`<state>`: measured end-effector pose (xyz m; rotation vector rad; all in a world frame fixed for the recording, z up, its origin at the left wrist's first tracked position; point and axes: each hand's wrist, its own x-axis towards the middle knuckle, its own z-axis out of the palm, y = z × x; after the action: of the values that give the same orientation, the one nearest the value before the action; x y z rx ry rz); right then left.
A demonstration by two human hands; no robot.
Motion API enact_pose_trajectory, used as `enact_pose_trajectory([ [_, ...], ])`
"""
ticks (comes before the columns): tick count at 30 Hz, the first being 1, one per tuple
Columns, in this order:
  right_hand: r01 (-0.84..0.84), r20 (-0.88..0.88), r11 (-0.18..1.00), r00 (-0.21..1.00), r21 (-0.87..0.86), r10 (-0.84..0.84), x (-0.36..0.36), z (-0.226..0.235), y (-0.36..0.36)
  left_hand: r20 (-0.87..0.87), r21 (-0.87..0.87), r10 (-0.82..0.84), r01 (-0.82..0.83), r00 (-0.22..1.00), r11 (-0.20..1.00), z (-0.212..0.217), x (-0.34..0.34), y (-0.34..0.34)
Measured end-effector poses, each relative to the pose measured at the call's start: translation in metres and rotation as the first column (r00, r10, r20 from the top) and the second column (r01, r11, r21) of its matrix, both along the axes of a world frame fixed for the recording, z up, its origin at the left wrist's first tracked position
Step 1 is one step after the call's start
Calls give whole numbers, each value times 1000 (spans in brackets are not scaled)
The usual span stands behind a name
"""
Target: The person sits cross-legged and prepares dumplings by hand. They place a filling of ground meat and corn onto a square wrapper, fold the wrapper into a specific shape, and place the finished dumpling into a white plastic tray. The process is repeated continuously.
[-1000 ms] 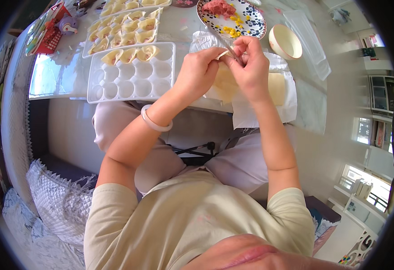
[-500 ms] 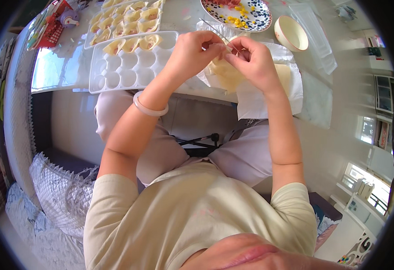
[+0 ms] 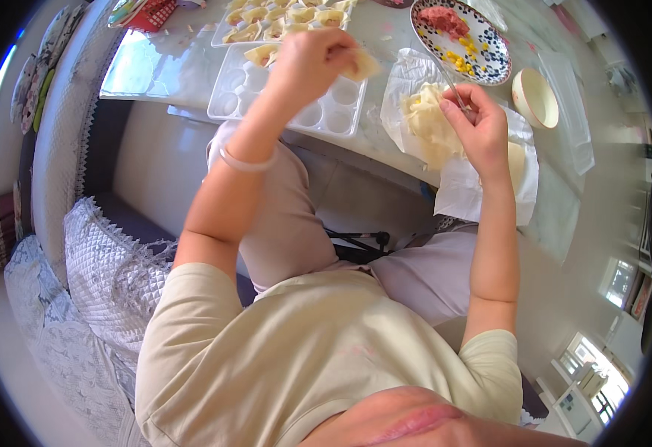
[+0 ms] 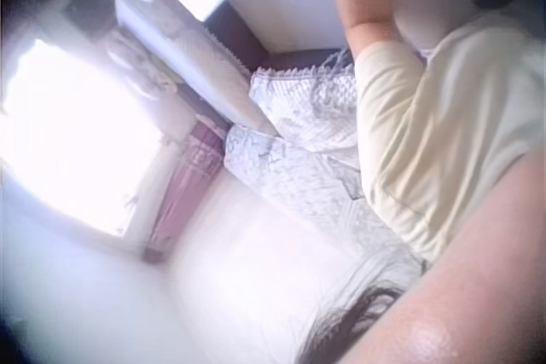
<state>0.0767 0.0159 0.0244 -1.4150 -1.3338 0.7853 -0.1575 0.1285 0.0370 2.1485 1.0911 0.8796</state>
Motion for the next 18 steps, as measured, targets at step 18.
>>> enact_pose_trajectory([
  [18, 122, 368, 982, 928, -143, -62, 31, -2, -31, -163, 468, 132, -41, 978, 883, -40, 10, 14],
])
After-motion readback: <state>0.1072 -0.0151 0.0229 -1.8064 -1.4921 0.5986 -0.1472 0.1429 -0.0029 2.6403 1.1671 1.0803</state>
